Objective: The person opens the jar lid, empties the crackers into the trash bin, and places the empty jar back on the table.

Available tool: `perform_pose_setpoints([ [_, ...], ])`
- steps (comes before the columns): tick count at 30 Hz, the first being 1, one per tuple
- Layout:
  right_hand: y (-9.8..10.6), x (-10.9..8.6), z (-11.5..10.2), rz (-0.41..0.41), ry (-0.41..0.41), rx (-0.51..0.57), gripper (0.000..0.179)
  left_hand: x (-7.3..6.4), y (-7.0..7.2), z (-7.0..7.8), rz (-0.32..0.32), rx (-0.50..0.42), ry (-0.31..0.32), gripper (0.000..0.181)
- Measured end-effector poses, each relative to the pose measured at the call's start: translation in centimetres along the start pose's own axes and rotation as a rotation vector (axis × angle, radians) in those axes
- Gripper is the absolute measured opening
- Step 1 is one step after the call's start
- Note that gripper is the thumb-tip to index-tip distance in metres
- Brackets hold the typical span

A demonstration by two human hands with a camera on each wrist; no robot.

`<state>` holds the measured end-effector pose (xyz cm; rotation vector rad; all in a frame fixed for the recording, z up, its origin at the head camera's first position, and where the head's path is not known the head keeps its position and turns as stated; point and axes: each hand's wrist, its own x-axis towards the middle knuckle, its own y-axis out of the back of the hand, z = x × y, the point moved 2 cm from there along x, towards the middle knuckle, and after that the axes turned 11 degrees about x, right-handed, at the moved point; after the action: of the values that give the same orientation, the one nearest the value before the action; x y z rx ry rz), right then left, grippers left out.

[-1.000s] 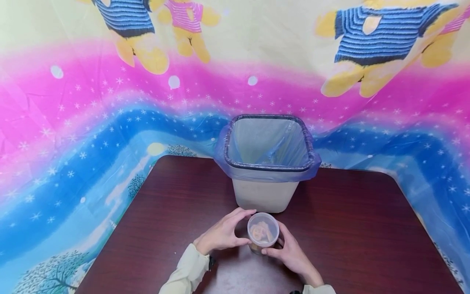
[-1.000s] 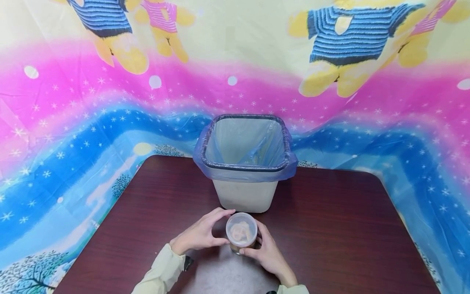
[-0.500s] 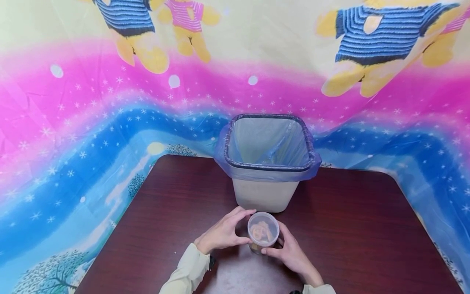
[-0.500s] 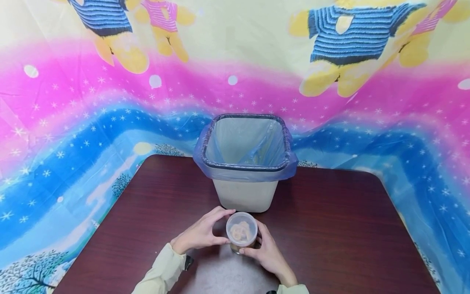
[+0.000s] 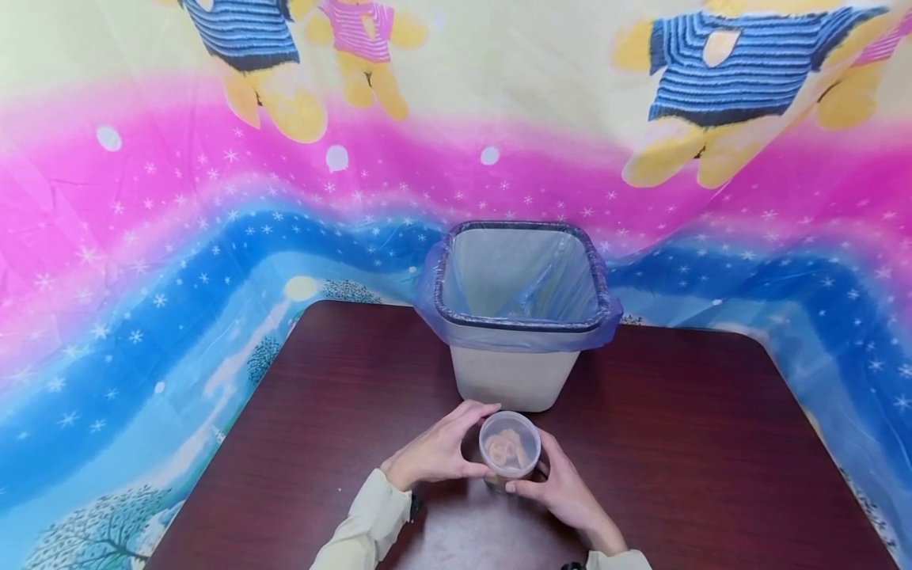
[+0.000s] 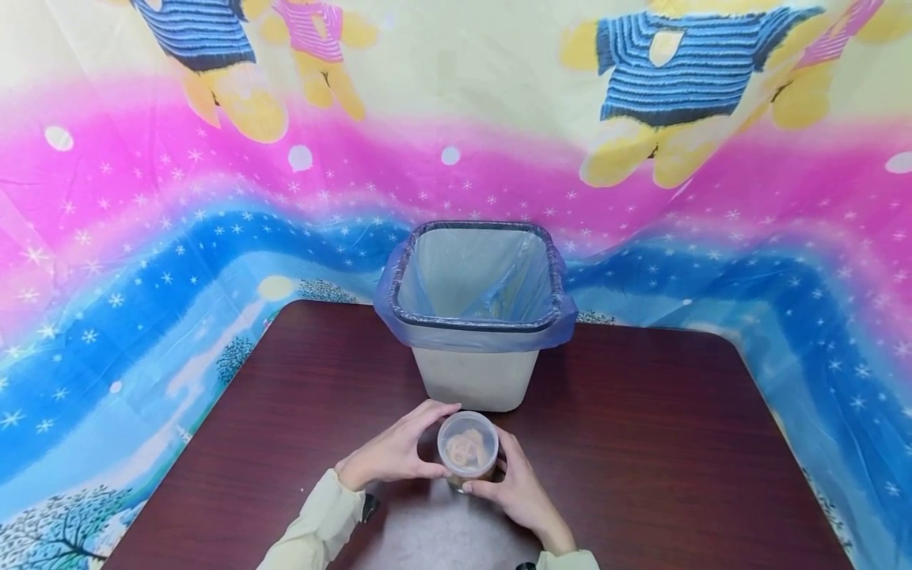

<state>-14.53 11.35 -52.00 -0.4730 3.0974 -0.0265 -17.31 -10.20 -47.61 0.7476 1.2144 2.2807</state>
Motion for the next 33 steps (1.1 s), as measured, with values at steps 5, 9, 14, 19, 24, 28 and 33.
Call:
perform_pose_setpoints([
  [5,-0.1,-0.1,-0.1,0.005,0.008,-0.014,0.091,0.2,-0.3,0.3,-0.038,-0.005,0.021,0.092],
  [9,0.0,-0.1,-0.1,-0.001,0.015,-0.015,0.09,0.5,-0.5,0.6,-0.056,-0.017,0.021,0.094],
  [14,0.0,-0.1,-0.1,0.006,0.02,-0.04,0.09,0.9,-0.8,0.9,-0.056,-0.019,0.008,0.097],
  [19,0.0,-0.2,-0.1,0.007,0.009,-0.05,0.09,1.3,-1.2,1.3,-0.049,0.001,-0.002,0.1],
  [24,-0.1,-0.1,0.0,0.004,0.019,-0.074,0.09,1.5,-1.5,1.6,-0.053,0.039,0.005,0.101],
  [28,-0.1,-0.1,-0.1,0.003,0.023,-0.072,0.091,1.6,-1.6,1.7,-0.043,0.06,-0.002,0.1],
  [33,-0.2,-0.1,-0.1,0.001,0.023,-0.077,0.09,1.6,-1.6,1.7,-0.028,0.051,-0.023,0.099],
])
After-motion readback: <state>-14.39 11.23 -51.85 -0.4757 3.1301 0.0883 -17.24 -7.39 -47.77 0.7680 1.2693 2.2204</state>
